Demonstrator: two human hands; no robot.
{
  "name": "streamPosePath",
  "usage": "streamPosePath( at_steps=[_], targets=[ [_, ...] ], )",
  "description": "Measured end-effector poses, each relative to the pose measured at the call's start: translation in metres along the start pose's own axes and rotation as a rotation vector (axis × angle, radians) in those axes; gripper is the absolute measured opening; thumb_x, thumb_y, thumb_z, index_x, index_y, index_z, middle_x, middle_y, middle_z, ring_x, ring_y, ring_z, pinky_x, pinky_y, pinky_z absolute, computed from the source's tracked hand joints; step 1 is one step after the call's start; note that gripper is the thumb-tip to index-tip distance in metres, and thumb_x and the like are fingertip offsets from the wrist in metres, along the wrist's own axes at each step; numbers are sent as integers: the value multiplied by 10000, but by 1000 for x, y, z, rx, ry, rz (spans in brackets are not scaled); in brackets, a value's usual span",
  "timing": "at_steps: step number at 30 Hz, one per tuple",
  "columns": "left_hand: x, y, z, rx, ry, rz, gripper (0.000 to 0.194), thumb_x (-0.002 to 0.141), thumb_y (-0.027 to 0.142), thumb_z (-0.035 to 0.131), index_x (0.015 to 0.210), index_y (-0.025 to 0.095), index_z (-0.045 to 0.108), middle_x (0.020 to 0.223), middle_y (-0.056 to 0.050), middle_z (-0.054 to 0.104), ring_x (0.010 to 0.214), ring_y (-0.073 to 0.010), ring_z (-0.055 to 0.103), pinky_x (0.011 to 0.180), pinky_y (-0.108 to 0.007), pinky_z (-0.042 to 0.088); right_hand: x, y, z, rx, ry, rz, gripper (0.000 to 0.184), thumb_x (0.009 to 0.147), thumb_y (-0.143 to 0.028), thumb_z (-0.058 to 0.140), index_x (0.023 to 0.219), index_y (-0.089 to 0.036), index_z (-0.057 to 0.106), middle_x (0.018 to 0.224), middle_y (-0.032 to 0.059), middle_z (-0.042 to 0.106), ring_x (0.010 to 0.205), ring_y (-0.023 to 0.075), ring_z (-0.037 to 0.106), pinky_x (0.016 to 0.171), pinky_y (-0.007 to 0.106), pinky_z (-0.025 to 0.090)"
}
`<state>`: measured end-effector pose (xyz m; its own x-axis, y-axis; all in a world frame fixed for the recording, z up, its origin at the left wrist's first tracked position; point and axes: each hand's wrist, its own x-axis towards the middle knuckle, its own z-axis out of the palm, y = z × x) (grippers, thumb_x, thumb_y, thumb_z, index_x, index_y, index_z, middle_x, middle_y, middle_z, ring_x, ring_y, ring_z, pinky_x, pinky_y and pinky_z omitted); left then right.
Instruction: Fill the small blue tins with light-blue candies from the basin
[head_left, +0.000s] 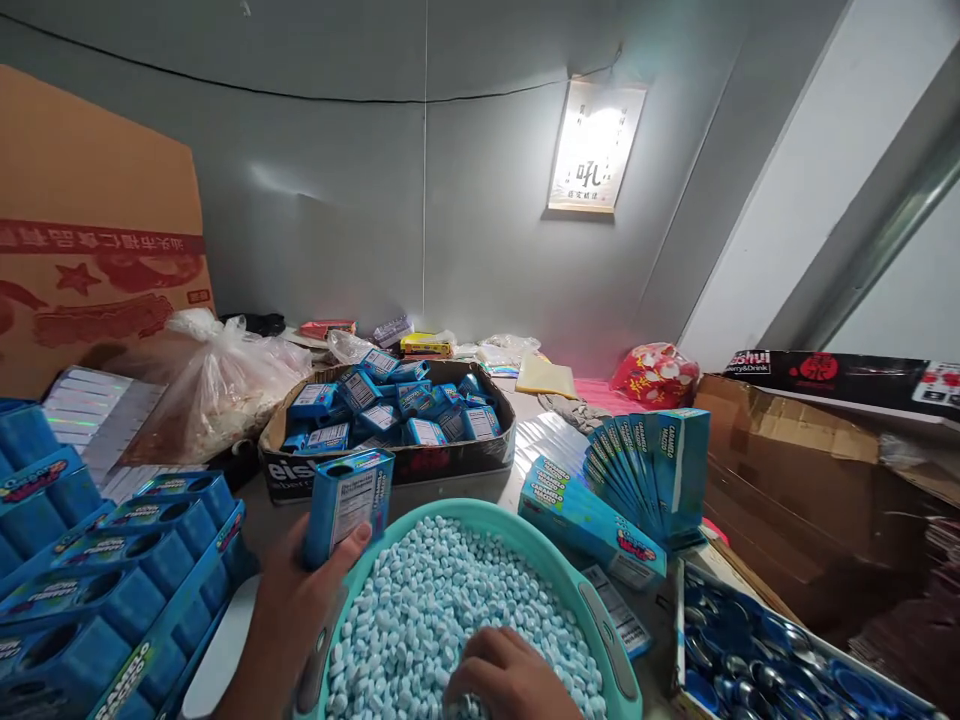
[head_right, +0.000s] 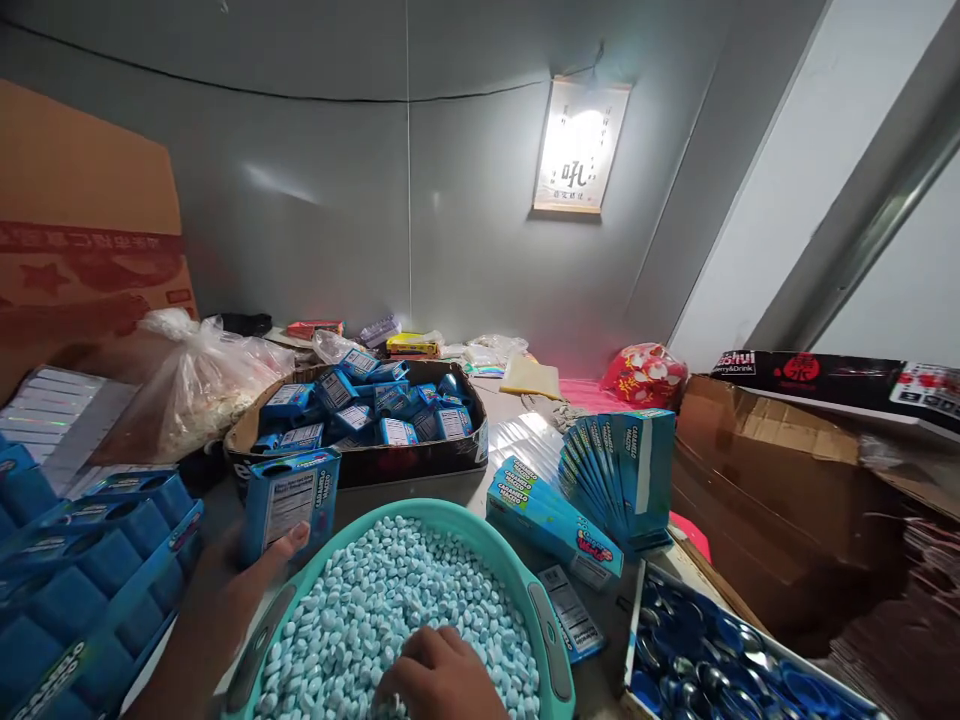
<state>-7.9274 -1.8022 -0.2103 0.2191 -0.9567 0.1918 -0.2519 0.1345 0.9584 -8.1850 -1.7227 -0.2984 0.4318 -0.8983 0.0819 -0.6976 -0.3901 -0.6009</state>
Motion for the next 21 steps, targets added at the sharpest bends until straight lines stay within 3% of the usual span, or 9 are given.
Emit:
streamPosePath(
  at_steps=[3,5,7,10,13,16,18,21],
  targets=[
    [-8,17,18,-112,-34,-48,499,743,632,760,1000,205,775,1007,-73,807,1009,-330,749,860,-417,626,4,-16,-15,10,-94,85,168,903,-384,722,1051,-346,792,1056,60,761,1001,258,680,854,337,502],
    [-9,22,34,-135,-84,-42,508,751,638,742,1002,198,764,1020,-83,803,1012,-327,745,873,-418,615,3,-34,-26,28,-122,130,289,767,-313,829,1053,-315,790,1053,59,756,997,266,675,847,339,484],
    [-8,23,47,-116,-128,-19,537,763,652,725,1047,197,738,1071,-94,795,1046,-318,738,919,-420,598,-1,-51,-35,56,-64,177,391,674,-239,872,1051,-290,783,1056,49,745,1003,263,667,847,334,470],
    [-5,17,56,-93,-179,50,589,750,629,756,1135,196,650,1124,-107,775,1048,-296,738,931,-414,590,-8,-67,-44,58,77,240,322,756,-231,825,1068,-282,763,1050,28,737,1002,243,655,935,382,436],
    [-4,9,52,-42,-287,85,611,682,561,839,1110,198,597,1027,-85,773,948,-287,750,823,-386,604,-13,-70,-48,70,170,267,303,826,-325,818,1111,-259,736,1138,46,730,1101,258,634,1073,449,375],
    [-5,7,46,35,-335,102,617,647,526,868,1103,205,604,969,-57,765,904,-285,744,791,-379,592,-12,-67,-54,105,263,277,278,969,-394,662,1196,-239,703,1279,85,688,1222,261,593,1101,430,388],
    [-7,9,45,48,-343,117,601,644,518,856,1097,207,612,966,-49,762,901,-283,736,796,-380,583,-2,-63,-64,67,232,294,333,1042,-408,519,1278,-230,673,1355,102,647,1263,258,575,1090,412,411],
    [-7,10,44,18,-381,105,568,636,508,815,1075,203,622,980,-60,765,919,-299,726,787,-387,575,28,-56,-84,-65,71,338,380,1053,-413,460,1270,-204,691,1344,115,641,1222,265,593,1056,401,441]
  ],
)
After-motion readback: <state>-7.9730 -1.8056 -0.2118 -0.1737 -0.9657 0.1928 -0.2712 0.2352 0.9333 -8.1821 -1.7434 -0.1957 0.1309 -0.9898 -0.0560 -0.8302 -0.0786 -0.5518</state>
